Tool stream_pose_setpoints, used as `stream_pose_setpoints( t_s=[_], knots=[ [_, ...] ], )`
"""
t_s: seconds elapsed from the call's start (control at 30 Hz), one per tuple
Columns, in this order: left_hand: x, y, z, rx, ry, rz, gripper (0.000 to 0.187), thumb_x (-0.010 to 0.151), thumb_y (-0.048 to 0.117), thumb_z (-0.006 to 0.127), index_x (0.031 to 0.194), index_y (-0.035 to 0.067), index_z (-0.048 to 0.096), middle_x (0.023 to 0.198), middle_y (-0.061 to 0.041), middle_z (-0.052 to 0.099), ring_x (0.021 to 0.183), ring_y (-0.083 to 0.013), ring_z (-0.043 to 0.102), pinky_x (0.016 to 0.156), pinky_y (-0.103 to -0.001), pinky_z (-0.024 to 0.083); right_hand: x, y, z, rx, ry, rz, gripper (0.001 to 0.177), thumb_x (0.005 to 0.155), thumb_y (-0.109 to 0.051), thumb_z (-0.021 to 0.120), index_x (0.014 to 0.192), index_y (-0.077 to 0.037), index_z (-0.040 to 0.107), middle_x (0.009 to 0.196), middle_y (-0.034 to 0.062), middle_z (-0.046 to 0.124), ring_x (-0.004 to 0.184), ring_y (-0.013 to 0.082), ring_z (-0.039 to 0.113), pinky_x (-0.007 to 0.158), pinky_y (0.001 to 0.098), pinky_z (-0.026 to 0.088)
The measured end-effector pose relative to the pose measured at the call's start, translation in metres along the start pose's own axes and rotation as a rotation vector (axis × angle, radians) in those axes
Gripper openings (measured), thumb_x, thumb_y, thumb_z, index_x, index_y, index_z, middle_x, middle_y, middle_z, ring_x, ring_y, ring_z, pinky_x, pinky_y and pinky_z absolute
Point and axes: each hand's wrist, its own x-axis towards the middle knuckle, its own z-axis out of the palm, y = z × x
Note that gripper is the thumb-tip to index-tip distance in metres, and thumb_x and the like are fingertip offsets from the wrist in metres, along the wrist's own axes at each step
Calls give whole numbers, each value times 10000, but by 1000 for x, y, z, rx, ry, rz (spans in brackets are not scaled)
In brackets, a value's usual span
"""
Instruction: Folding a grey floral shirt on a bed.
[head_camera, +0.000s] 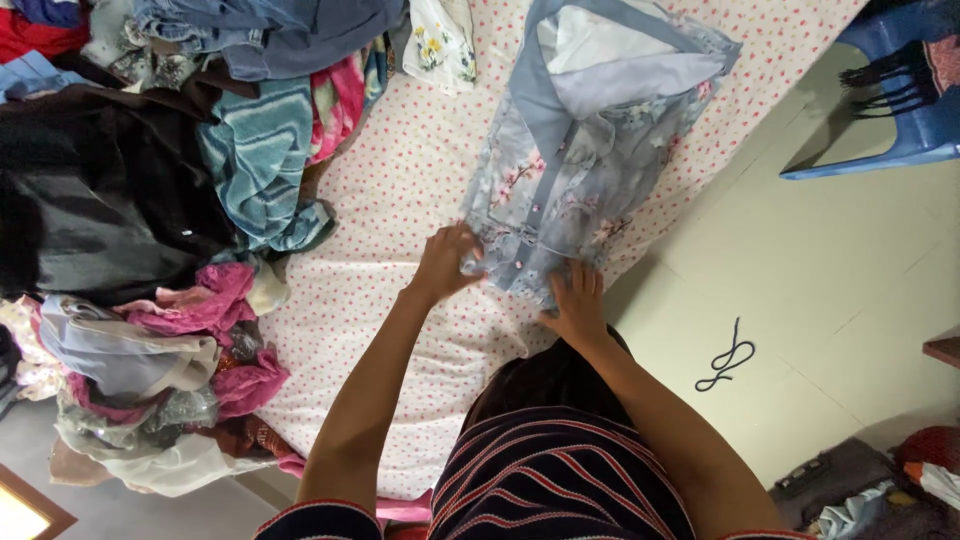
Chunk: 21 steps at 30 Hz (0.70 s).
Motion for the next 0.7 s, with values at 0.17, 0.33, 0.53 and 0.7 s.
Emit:
stream_pose_setpoints(
  t_s=[0.17, 0.33, 0.53, 0.7],
  knots=[
    [-11, -13, 13, 173, -23, -8, 473, 561, 91, 866, 975, 132, 643, 1247, -125, 595, 1176, -419, 545, 929, -492, 457, -1, 6, 13, -161, -98, 22, 664, 585, -244, 883, 1150, -80, 573, 1386, 214, 454, 1272, 442, 456, 1104, 613, 352],
    [-20, -41, 9, 96, -2, -123, 323, 743, 46, 787, 1014, 139, 638, 1145, -64, 674, 1110, -321, 612, 941, -403, 534, -14, 37, 26, -4, -196, 19, 474, 715, -154, 801, 1147, -90, 616, 1272, 150, 568, 1189, 383, 561, 1029, 517, 461],
    [0, -38, -13, 21, -301, -337, 240, 775, 147, 749, 1016, 139, 747, 1015, -81, 754, 965, -282, 708, 874, -384, 566, -31, 65, 19, 273, -252, 48, 472, 801, -148, 746, 1241, -52, 605, 1101, 215, 675, 954, 416, 656, 827, 488, 524],
    [43, -28, -29, -145, -359, -420, 312, 842, 352, 787, 1060, 129, 763, 1064, -127, 754, 1009, -280, 692, 941, -389, 534, -21, 129, 29, 645, -174, 187, 364, 811, -133, 739, 1142, 12, 693, 1073, 158, 704, 975, 282, 671, 837, 413, 546]
  ],
)
